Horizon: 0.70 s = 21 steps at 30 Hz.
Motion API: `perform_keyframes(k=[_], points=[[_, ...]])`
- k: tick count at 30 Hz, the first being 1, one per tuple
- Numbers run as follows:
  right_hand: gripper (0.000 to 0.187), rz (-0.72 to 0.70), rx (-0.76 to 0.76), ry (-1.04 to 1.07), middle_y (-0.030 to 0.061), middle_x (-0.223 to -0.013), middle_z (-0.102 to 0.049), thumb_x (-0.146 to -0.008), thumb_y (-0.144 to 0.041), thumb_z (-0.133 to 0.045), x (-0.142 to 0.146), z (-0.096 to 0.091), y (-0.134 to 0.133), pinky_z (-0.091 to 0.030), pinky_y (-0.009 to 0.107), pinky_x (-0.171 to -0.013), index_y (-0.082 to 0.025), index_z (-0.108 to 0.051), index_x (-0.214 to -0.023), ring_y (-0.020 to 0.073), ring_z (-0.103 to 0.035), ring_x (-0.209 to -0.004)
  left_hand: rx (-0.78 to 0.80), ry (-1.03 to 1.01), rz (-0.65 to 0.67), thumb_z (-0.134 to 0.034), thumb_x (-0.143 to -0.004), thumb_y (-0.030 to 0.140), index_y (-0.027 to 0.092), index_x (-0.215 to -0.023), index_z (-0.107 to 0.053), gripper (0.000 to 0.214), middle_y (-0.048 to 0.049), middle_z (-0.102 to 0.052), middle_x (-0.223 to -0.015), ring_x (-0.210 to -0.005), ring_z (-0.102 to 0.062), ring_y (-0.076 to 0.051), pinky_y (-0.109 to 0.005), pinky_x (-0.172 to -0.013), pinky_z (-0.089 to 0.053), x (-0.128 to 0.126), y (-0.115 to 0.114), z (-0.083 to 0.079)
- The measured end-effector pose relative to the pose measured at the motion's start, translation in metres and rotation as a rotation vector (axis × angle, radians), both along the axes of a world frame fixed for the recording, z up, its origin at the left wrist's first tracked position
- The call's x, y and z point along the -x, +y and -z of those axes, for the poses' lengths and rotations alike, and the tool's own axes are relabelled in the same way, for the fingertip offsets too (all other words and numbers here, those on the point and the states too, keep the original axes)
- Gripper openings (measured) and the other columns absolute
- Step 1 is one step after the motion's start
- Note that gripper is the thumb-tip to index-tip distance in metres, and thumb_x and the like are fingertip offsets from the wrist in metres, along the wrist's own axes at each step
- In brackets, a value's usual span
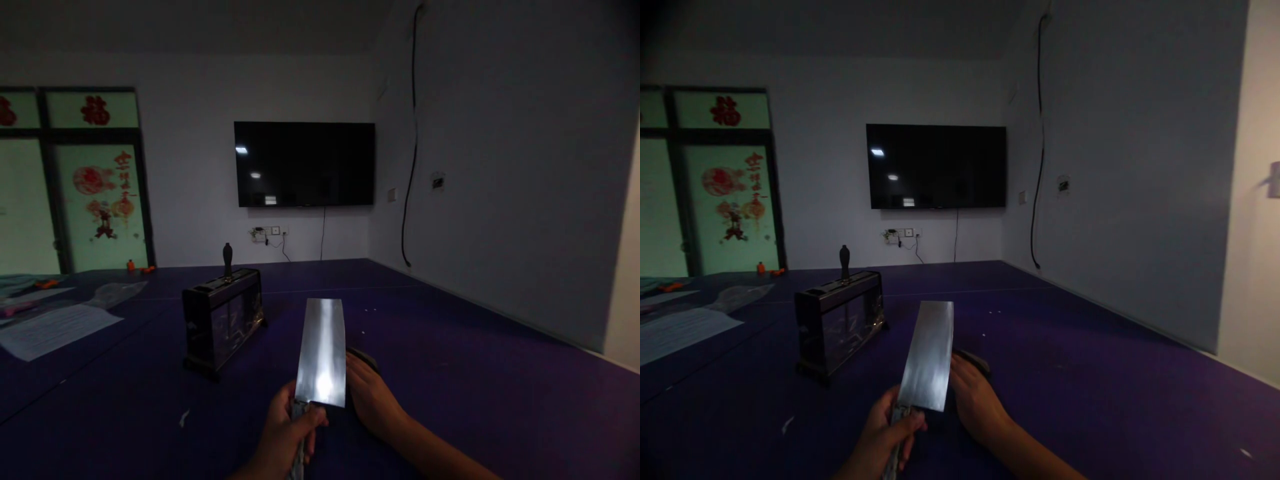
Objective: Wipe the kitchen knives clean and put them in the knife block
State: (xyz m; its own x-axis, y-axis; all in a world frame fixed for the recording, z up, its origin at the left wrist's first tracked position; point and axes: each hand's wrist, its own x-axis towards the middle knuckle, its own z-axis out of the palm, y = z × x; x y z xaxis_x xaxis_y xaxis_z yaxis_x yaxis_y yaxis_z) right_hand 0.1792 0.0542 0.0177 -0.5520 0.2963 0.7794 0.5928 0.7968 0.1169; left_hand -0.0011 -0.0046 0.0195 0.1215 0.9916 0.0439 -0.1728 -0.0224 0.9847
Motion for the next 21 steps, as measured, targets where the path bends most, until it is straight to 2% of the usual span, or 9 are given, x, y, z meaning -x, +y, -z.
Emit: perform_keyframes(k=[6, 13, 16, 21], points=[[0.049, -0.004, 0.019, -0.005, 0.0132, -0.122, -0.050, -0.080, -0.001, -0.028, -0.0015, 0.0020, 0.0007, -0.041, 0.036, -0.095, -0.012, -0.041, -0.126, 0.0189, -0.041, -0.117, 0.091, 0.010, 0.061, -0.068, -0.055, 0.049, 0.016, -0.084, -0.047, 0.049, 0.0054, -0.051, -0.049, -0.034, -0.039, -0.004, -0.016, -0.033, -0.028, -0.0018, 0.0041, 0.0019], [0.049, 0.007, 0.027, 0.006, 0.0114, -0.121, -0.051, -0.080, -0.001, -0.029, 0.0006, -0.0001, -0.0009, -0.041, 0.036, -0.094, -0.014, -0.044, -0.124, 0.0191, -0.042, -0.116, 0.073, -0.099, 0.168, -0.065, -0.057, 0.053, 0.016, -0.095, -0.041, 0.058, 0.0015, -0.058, -0.058, -0.038, -0.052, -0.011, -0.018, -0.034, -0.035, -0.0036, 0.0030, 0.0032], [0.048, 0.017, 0.033, 0.002, 0.0111, -0.122, -0.051, -0.080, -0.002, -0.031, 0.0013, -0.0006, -0.0013, -0.041, 0.036, -0.095, -0.014, -0.045, -0.123, 0.0195, -0.042, -0.117, 0.084, -0.084, 0.197, -0.063, -0.057, 0.057, 0.016, -0.097, -0.040, 0.062, 0.0013, -0.058, -0.055, -0.030, -0.048, -0.010, -0.017, -0.029, -0.028, -0.0030, 0.0022, 0.0050], [0.049, 0.014, 0.039, -0.032, 0.0121, -0.121, -0.051, -0.079, -0.001, -0.030, 0.0018, 0.0007, -0.0010, -0.041, 0.036, -0.094, -0.013, -0.044, -0.125, 0.0193, -0.042, -0.116, 0.111, -0.070, 0.143, -0.061, -0.056, 0.060, 0.015, -0.094, -0.042, 0.062, 0.0022, -0.056, -0.049, -0.025, -0.040, -0.007, -0.016, -0.028, -0.022, -0.0013, 0.0017, 0.0070]])
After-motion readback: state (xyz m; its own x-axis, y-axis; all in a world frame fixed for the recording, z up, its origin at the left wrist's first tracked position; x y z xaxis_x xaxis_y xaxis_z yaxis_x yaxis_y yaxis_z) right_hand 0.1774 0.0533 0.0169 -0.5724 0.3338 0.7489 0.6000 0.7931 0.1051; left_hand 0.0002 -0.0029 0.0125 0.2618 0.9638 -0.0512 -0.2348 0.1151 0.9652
